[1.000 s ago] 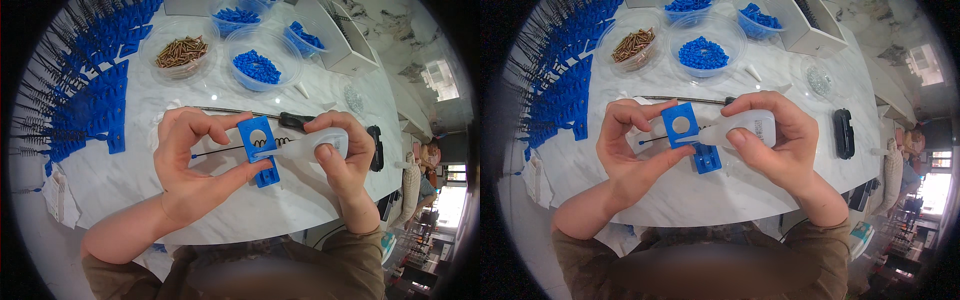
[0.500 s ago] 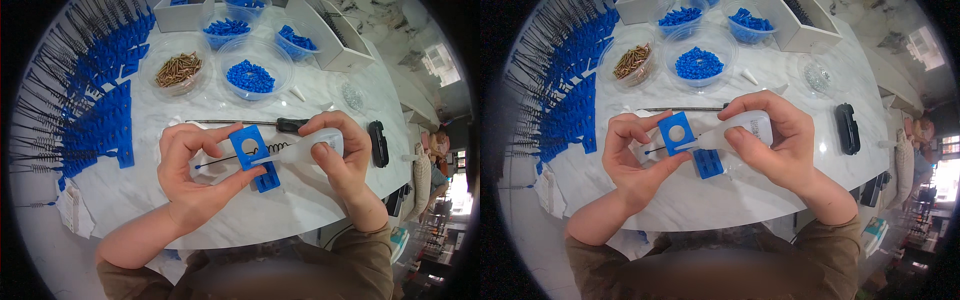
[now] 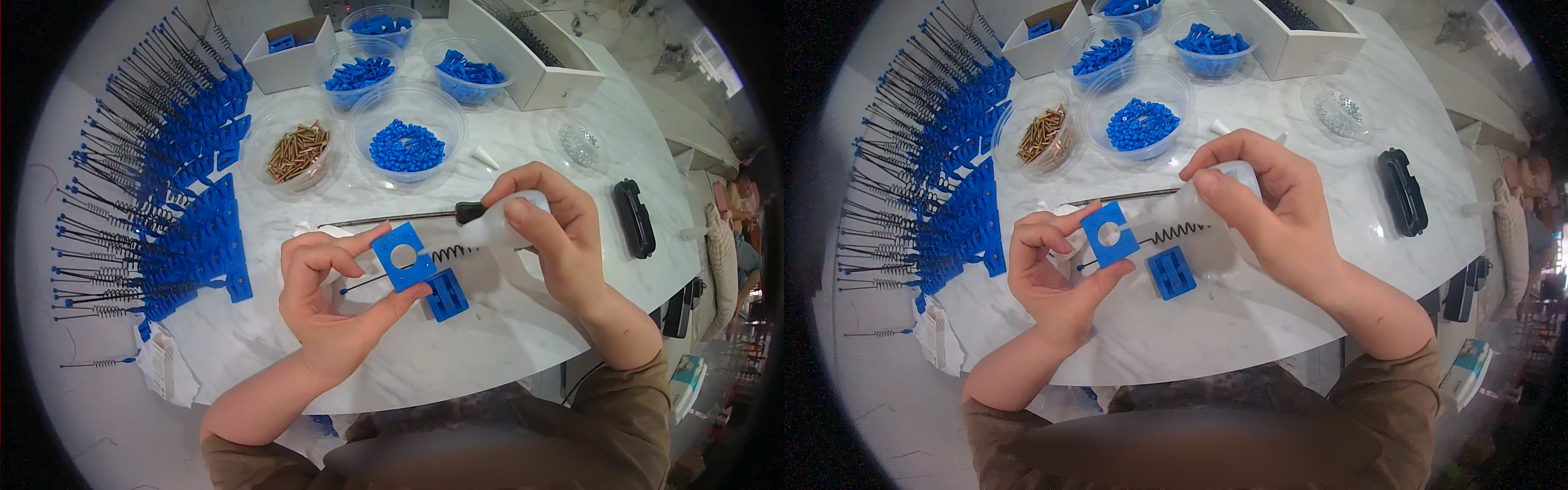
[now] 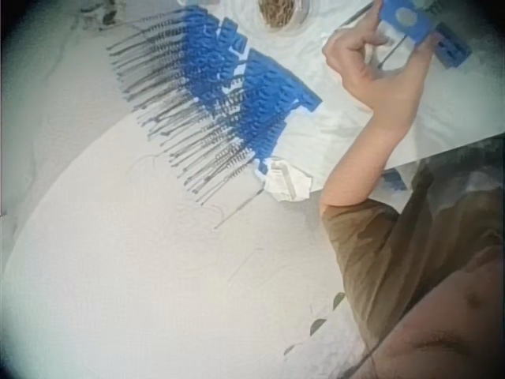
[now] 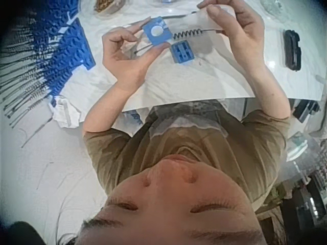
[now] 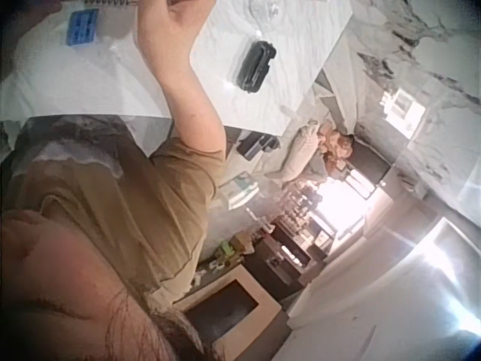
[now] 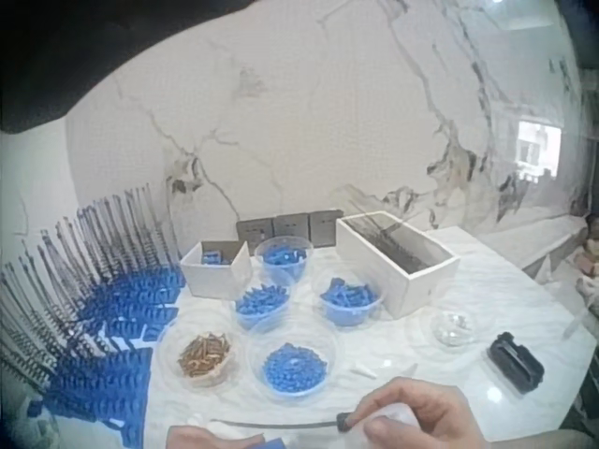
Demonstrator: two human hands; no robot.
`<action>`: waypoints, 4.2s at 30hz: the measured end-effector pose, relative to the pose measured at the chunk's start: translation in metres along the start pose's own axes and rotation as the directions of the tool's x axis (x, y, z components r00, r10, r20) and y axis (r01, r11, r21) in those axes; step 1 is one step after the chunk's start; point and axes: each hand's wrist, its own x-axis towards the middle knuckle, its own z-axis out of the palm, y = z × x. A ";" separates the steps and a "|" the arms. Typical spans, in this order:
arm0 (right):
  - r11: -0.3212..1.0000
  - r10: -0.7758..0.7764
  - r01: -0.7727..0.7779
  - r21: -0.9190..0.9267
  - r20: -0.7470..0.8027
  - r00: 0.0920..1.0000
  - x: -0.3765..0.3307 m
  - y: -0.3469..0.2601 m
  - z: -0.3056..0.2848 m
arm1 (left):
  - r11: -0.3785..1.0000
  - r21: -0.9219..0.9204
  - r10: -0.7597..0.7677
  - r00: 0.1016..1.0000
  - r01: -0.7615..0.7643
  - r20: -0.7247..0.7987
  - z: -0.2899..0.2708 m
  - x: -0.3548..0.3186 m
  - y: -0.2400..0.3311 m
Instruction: The person assembles small blue plastic components with metal springs and glue by hand.
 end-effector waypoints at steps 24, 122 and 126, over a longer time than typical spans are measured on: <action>0.998 -0.030 0.027 -0.062 -0.046 0.998 0.002 0.006 0.001 | 0.994 0.044 0.095 0.992 -0.099 0.084 -0.003 0.000 0.001; 0.825 -0.122 -0.046 -0.563 -0.257 0.959 0.060 0.055 -0.063 | 0.980 0.109 0.163 0.985 -0.168 0.052 -0.005 -0.001 0.005; 0.765 -0.253 0.064 -0.641 -0.207 0.945 0.060 0.059 -0.072 | 0.990 0.048 0.130 0.991 -0.130 0.016 -0.002 -0.001 0.007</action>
